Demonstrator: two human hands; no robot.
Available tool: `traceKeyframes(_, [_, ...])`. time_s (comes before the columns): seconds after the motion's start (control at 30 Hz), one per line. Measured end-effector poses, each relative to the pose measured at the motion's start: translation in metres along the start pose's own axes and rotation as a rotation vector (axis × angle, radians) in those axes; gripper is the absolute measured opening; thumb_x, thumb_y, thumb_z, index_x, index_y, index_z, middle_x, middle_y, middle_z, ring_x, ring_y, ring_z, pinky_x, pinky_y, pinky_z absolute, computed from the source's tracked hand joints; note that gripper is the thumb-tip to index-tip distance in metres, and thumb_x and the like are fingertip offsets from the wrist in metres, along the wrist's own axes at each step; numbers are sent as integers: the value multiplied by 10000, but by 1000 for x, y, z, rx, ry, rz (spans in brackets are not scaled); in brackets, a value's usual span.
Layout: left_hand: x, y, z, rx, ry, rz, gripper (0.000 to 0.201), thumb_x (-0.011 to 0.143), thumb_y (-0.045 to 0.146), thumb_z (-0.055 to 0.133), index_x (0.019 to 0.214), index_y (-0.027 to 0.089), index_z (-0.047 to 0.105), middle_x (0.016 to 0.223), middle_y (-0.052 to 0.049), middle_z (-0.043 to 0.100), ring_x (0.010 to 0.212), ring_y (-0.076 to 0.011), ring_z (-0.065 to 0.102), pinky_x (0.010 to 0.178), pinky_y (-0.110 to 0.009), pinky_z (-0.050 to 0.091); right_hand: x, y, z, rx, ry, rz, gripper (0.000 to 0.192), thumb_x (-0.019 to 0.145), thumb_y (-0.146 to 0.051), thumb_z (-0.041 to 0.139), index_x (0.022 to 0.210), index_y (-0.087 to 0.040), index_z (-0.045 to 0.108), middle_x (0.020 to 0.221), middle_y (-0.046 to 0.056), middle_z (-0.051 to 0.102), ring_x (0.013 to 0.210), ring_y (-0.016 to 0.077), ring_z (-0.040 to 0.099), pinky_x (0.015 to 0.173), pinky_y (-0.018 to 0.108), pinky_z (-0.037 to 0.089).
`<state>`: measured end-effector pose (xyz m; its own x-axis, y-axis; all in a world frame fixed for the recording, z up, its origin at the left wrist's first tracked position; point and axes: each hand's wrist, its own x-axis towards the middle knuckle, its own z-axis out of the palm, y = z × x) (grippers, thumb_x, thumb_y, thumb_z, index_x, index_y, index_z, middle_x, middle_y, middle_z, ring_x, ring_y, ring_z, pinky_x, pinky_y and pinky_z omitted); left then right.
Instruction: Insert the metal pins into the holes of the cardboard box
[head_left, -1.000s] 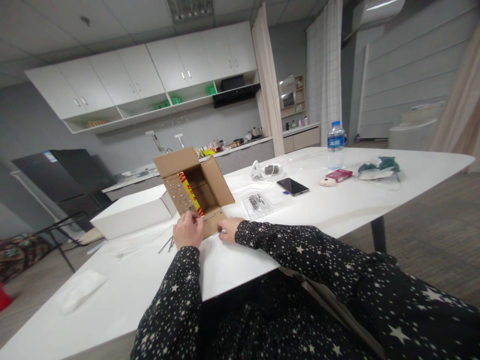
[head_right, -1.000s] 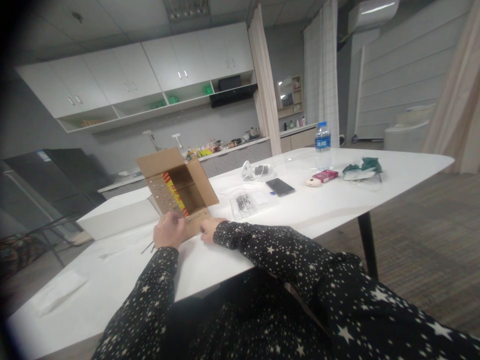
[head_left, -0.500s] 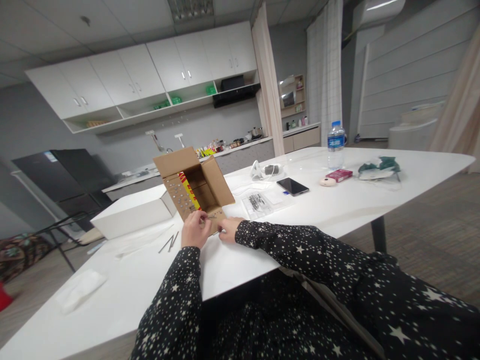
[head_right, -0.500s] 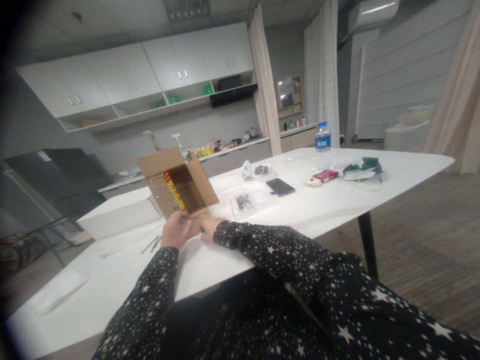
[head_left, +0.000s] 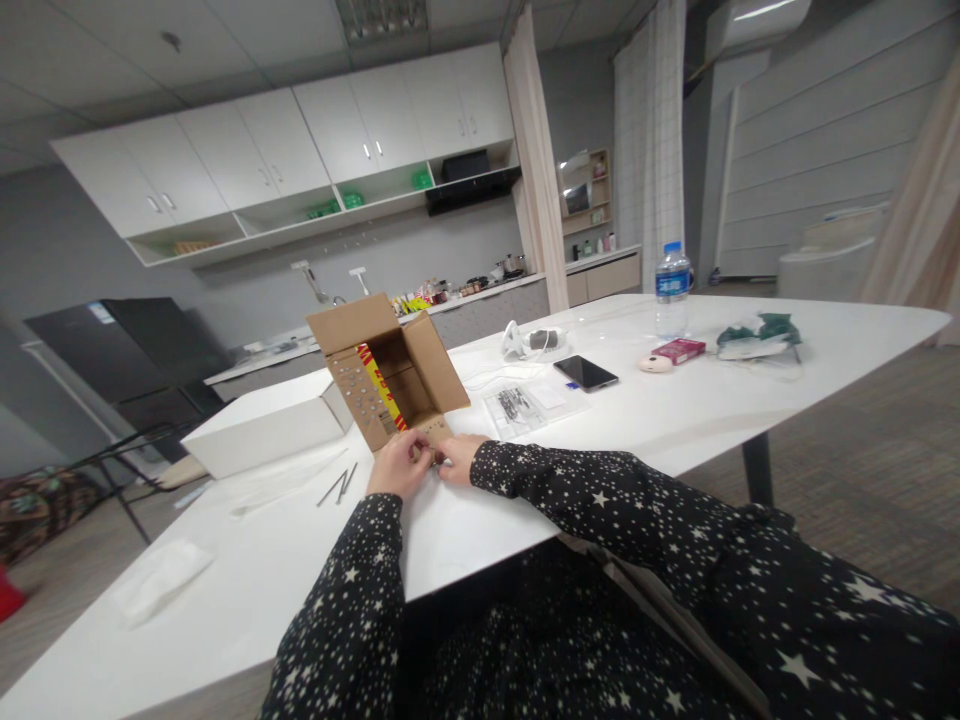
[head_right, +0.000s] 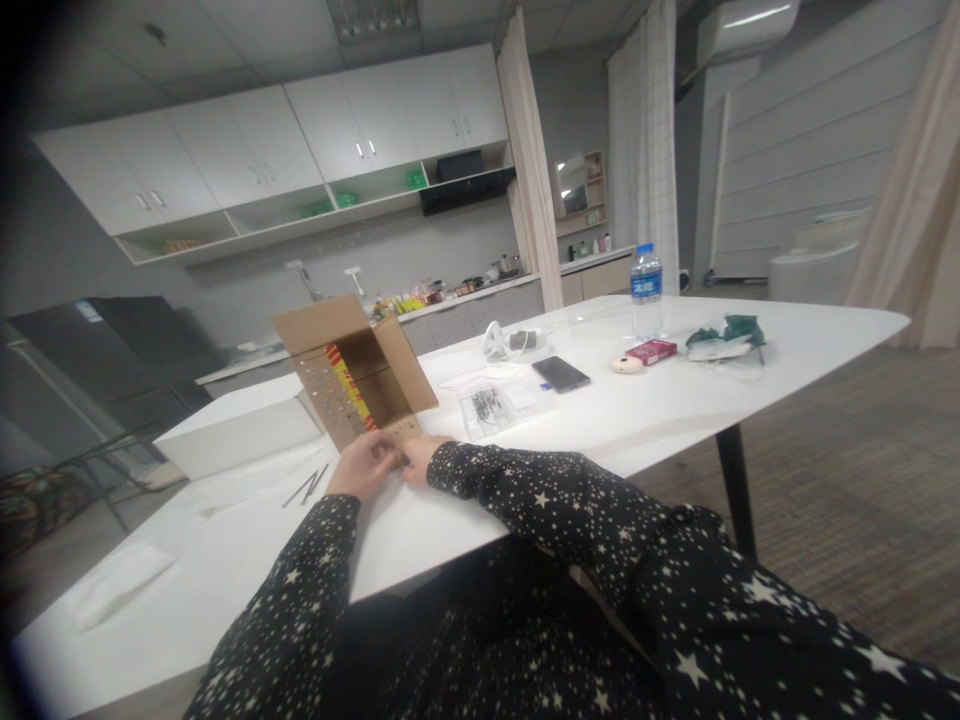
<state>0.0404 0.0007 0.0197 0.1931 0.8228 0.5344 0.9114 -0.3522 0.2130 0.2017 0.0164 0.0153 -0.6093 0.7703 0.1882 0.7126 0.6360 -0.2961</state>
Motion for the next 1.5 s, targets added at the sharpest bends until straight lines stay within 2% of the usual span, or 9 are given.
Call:
traceKeyframes(0.3, [0,-1,1,23,-73,21,132,715,250,499,766,197,609,742,-10,634,664,-136,549,668,-258,425,-3,-1,-2,-1,-1,-7,366,765,-346,478,1079,-228,627,989,78,684,894,262,644,712,339,504])
traceKeyframes(0.67, [1,2,2,24,-119,55,119,673,170,501,707,194,613,703,-5,615,657,-133,537,648,-246,413,-1,2,2,1,47,-46,277,747,-324,486,948,-232,653,905,60,694,841,247,649,667,320,496])
traceKeyframes(1.03, [1,0,2,27,-172,80,153,675,176,500,724,197,644,721,-11,623,668,-136,539,647,-252,419,-1,2,2,4,33,-48,287,758,-323,474,969,-237,649,926,50,695,847,236,646,690,323,495])
traceKeyframes(1.2, [2,-2,2,66,-154,28,169,714,210,489,783,205,644,791,-23,646,744,-156,571,706,-271,438,-4,0,-3,3,15,-28,324,758,-339,479,1022,-239,637,963,65,689,871,252,644,691,331,494])
traceKeyframes(1.33, [2,-5,2,152,-78,-49,193,767,257,476,856,212,641,903,-42,649,880,-189,575,807,-308,435,-5,-1,-3,17,9,-22,320,765,-346,481,1033,-255,632,971,58,684,888,249,638,707,334,489])
traceKeyframes(1.5, [2,-9,2,243,-15,-143,213,768,262,481,913,214,631,944,-56,633,949,-216,554,842,-340,421,-3,0,0,-14,15,12,312,771,-374,479,1006,-242,636,997,76,670,886,244,635,714,336,483])
